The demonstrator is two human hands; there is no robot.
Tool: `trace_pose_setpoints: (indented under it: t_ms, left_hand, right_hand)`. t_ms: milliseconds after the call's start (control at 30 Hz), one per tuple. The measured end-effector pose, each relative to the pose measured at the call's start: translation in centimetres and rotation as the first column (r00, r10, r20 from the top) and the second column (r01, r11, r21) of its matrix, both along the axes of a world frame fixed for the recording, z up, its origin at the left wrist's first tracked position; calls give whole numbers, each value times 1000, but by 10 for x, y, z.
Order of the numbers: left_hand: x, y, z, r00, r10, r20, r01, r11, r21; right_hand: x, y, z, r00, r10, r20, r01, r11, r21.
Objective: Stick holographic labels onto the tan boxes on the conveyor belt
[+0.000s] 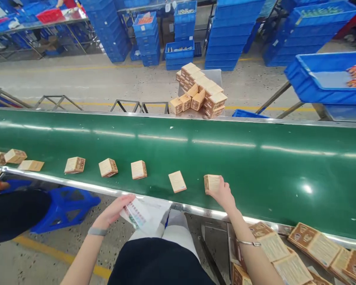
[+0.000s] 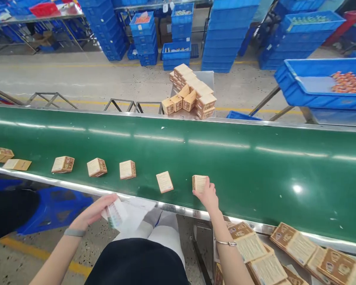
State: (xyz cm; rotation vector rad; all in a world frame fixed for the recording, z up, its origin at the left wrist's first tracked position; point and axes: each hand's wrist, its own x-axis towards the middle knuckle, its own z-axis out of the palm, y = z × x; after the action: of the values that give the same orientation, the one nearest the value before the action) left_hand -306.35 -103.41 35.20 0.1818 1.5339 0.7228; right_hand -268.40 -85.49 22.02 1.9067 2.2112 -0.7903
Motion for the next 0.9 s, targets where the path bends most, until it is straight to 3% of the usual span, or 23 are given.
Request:
trace_pose_setpoints:
  t_ms: [100,233,400,533,633,733,833,900]
  left_hand:
    - [-5,-15,-22,995,-73,63,76,996,-38]
    - [-8,-28,-41,992,-83,93,85,996,-26]
    - [-2,-46,-56,997,-27,76,27,1000,10]
    - [0,-48,-60,998,60,2,-60,994,94]
    - [1,-39,-59,994,96,-48,-87,983,162]
    - [7,-26,-54,995,80,-54,-67,974,215]
    - [19,-11,-47,998,45,-43,-32,967,252]
    - [28,-1,-44,1000,16,-14,-12,963,269]
  right_hand:
    - [-30,-5,-6,998,45,-51,-46,999,-14]
    - [-74,-34,-13,986,107,-125,-112,993,-35]
    - [-134,-75,-16,982,114,-149,-124,990,-60]
    - [-184,-72,-12,969,143,-200,-163,983,-89]
    - [-200,-60,8,950,181,-255,-213,972,-103]
    - [-197,-59,47,908,234,-348,-284,953,-102]
    - [-193,-70,87,785,287,-549,-426,893,-143]
    - [-191,-77,103,740,271,-615,-453,877,-159]
